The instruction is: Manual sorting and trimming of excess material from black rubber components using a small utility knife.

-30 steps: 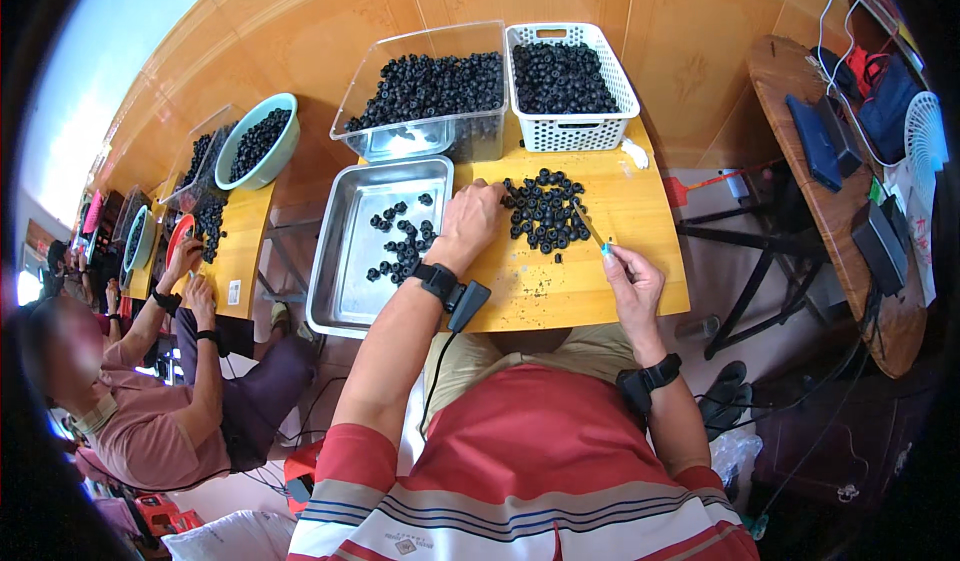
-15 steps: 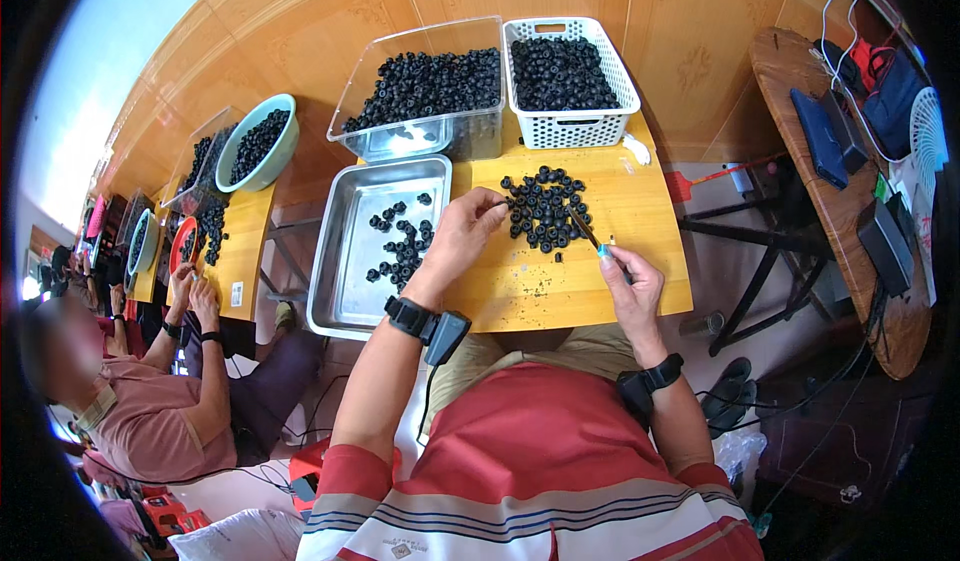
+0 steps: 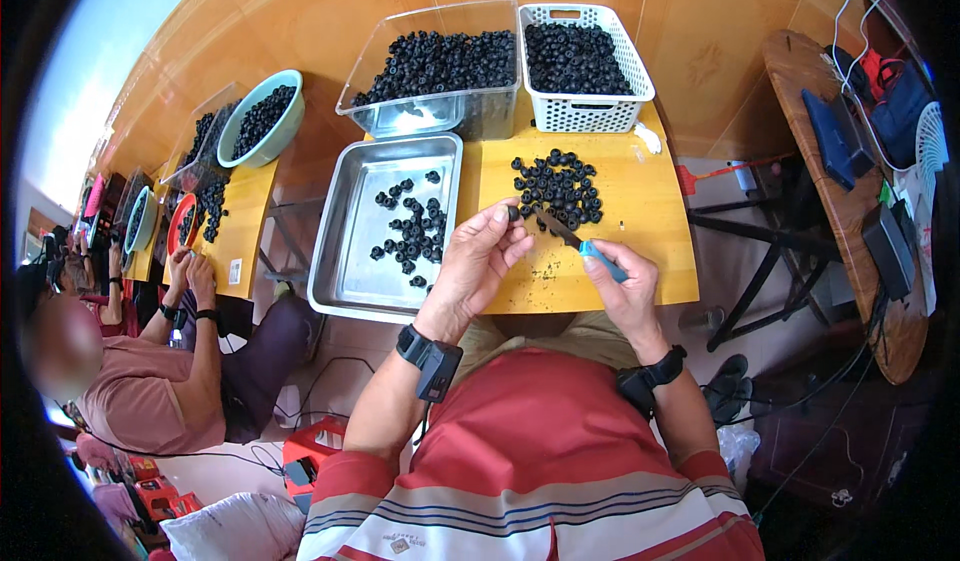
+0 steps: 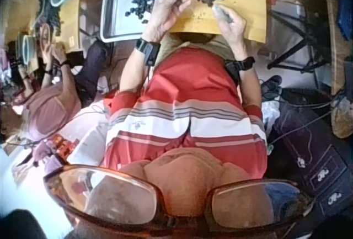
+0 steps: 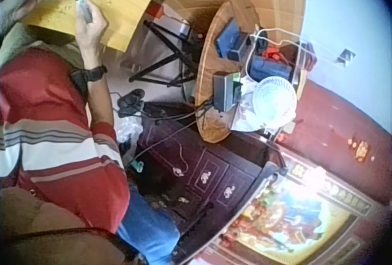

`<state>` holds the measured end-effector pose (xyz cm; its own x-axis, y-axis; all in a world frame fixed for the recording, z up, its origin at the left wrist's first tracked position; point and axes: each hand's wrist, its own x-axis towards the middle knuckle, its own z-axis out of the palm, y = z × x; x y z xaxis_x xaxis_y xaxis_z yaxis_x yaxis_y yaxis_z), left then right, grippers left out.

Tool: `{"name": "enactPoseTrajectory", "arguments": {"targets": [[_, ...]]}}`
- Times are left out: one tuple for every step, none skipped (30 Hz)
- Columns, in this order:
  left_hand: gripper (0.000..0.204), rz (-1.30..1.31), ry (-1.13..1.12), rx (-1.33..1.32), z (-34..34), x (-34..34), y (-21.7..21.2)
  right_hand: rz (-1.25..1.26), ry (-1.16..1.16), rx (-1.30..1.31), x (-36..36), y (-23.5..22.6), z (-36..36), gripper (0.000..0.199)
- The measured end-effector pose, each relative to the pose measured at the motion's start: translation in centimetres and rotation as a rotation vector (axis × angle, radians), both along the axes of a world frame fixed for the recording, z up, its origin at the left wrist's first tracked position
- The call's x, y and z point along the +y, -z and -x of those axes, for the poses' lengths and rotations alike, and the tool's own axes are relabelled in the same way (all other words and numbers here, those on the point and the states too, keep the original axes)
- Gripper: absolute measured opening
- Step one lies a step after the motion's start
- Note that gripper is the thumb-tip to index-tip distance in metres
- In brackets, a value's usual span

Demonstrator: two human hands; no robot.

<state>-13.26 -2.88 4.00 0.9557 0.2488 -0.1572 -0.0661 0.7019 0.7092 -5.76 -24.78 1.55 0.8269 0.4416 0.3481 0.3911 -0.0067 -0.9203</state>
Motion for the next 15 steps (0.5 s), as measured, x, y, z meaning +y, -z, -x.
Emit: {"name": "enactPoseTrajectory", "arguments": {"targets": [[0.029, 0.038, 0.003, -0.012, 0.2, -0.2, -0.1, 0.001, -0.001, 0.001, 0.2, -0.5, 0.2, 0.03], [0.029, 0.048, 0.023, -0.025, 0.4, -0.4, -0.1, -0.001, -0.026, -0.05, 0.5, -0.9, 0.4, 0.03], [0.029, 0.05, 0.021, -0.025, 0.6, -0.5, -0.2, -0.003, -0.053, -0.103, 0.6, -1.2, 0.6, 0.03], [0.027, 0.057, 0.027, -0.034, 0.8, -0.7, -0.3, 0.013, -0.067, -0.111, 0.7, -1.3, 0.7, 0.03], [0.025, 0.063, 0.032, -0.043, 1.0, -0.9, -0.3, 0.015, -0.069, -0.112, 0.7, -1.5, 0.8, 0.03], [0.025, 0.065, 0.03, -0.043, 1.2, -1.0, -0.2, 0.021, -0.079, -0.132, 0.7, -1.8, 0.9, 0.03], [0.023, 0.073, 0.023, -0.057, 1.3, -1.2, -0.2, 0.027, -0.089, -0.151, 0.8, -1.9, 0.9, 0.031], [0.02, 0.081, 0.016, -0.071, 1.4, -1.3, -0.2, 0.029, -0.091, -0.152, 0.9, -1.9, 1.0, 0.031], [0.02, 0.083, 0.016, -0.071, 1.5, -1.3, -0.2, 0.01, -0.09, -0.143, 0.9, -1.8, 1.1, 0.031], [0.017, 0.084, 0.014, -0.075, 1.6, -1.4, -0.2, -0.009, -0.088, -0.135, 1.0, -1.7, 1.2, 0.031], [0.015, 0.084, 0.012, -0.08, 1.7, -1.5, -0.2, -0.007, -0.088, -0.135, 0.9, -1.8, 1.3, 0.031], [0.015, 0.085, 0.01, -0.08, 1.8, -1.5, -0.3, -0.013, -0.092, -0.127, 0.9, -1.8, 1.3, 0.03], [0.015, 0.073, 0.009, -0.092, 2.0, -1.5, -0.2, -0.02, -0.096, -0.119, 0.8, -1.9, 1.4, 0.03], [0.015, 0.062, 0.008, -0.104, 2.2, -1.5, -0.2, -0.019, -0.097, -0.119, 0.8, -1.8, 1.4, 0.03], [0.015, 0.063, 0.009, -0.105, 2.3, -1.5, -0.2, -0.025, -0.101, -0.122, 0.8, -1.9, 1.4, 0.03]]}}
